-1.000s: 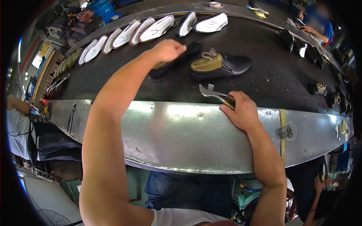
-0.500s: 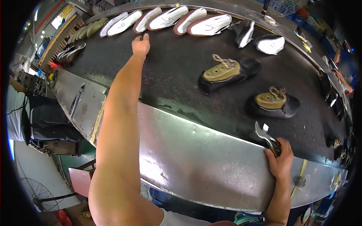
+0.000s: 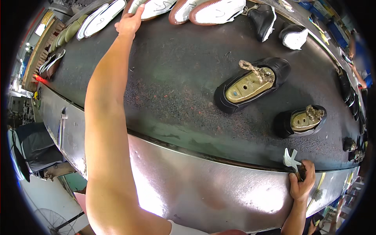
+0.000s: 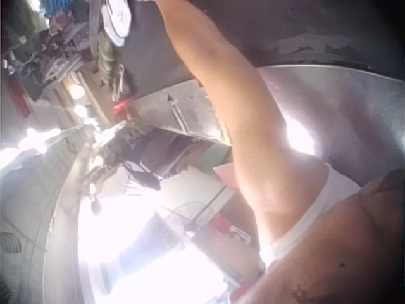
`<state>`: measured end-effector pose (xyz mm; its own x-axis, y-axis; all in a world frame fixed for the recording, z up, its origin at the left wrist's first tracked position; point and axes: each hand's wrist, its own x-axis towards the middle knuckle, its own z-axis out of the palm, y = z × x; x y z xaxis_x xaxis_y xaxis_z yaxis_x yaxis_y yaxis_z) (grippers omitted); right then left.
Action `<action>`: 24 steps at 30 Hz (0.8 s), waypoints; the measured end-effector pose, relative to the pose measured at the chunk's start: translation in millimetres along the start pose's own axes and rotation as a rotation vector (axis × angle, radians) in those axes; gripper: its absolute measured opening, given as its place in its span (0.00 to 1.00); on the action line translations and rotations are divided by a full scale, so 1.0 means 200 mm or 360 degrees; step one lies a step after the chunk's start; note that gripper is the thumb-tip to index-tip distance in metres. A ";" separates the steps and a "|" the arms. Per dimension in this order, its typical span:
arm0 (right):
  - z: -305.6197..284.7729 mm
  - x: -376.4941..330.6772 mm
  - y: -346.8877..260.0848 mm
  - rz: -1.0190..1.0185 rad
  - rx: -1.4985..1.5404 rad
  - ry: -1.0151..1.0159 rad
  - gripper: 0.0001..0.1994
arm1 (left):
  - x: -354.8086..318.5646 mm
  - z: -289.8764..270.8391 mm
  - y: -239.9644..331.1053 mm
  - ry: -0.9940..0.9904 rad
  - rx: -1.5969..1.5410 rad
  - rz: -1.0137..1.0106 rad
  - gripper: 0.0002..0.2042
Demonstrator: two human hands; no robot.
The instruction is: The person pulls shoe uppers over shoe lasts and secures them using lasting pliers, working on a conveyor belt line.
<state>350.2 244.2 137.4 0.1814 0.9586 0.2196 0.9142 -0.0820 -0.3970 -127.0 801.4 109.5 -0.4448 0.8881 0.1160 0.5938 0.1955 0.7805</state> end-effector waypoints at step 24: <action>0.06 -0.02 -0.11 -0.0350 0.0006 0.0288 0.23 | -1.72 -1.62 -0.34 -0.0355 0.0243 0.0565 0.25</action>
<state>324.9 245.4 134.3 0.0407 0.8890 0.4561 0.9373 0.1242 -0.3255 -230.7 347.3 215.7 -0.0501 0.9760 0.2118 0.7834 -0.0931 0.6145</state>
